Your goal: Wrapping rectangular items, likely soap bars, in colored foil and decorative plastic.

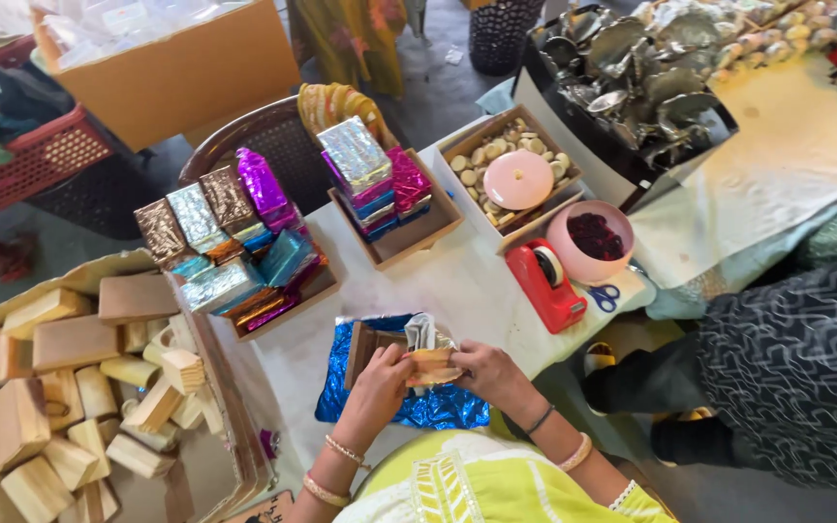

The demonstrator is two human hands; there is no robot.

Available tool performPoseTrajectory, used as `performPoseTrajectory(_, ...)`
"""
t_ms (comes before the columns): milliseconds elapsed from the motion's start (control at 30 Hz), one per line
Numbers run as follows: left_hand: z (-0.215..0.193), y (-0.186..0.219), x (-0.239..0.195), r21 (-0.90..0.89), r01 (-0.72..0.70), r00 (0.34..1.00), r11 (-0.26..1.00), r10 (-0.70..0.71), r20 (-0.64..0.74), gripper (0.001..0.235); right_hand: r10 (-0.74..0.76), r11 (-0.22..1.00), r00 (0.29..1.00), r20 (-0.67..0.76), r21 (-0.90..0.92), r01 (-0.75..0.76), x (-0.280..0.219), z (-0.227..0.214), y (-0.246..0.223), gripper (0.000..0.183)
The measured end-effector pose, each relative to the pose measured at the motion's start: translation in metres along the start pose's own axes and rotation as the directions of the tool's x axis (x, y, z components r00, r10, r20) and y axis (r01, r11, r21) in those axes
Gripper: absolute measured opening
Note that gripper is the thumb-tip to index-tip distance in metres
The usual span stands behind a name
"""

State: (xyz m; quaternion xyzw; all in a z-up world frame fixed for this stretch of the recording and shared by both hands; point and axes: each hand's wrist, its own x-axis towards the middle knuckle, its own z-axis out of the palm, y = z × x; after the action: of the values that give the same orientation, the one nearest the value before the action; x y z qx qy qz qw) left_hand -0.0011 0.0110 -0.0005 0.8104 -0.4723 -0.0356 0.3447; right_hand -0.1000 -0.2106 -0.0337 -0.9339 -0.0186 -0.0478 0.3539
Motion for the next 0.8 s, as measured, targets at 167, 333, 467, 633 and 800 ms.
performPoseTrajectory(167, 0.006, 0.004, 0.002, 0.131, 0.109, 0.992, 0.985, -0.116, 0.049, 0.014, -0.006, 0.999, 0.995, -0.103, -0.053, 0.001, -0.006, -0.017, -0.018, 0.023)
performPoseTrajectory(333, 0.022, -0.005, 0.010, 0.197, 0.214, 0.976, 0.957, -0.219, 0.007, 0.032, 0.018, 0.995, 0.995, -0.097, -0.099, -0.028, -0.009, -0.022, -0.015, 0.022)
performPoseTrajectory(467, 0.043, -0.023, 0.018, 0.055, 0.226, 0.973, 0.973, -0.222, -0.064, 0.017, -0.046, 0.995, 0.994, -0.100, -0.090, 0.037, -0.009, -0.027, -0.012, 0.018)
performPoseTrajectory(633, 0.041, -0.017, 0.044, -0.032, 0.081, 0.989, 0.996, -0.085, -0.124, 0.016, -0.029, 0.998, 0.999, -0.017, 0.058, 0.030, -0.007, -0.042, 0.017, 0.021)
performPoseTrajectory(800, 0.040, -0.012, 0.067, -0.049, 0.197, 0.979, 0.979, -0.193, 0.072, 0.022, 0.220, 0.801, 0.925, -0.310, 0.599, 0.011, 0.006, -0.046, 0.114, 0.021)
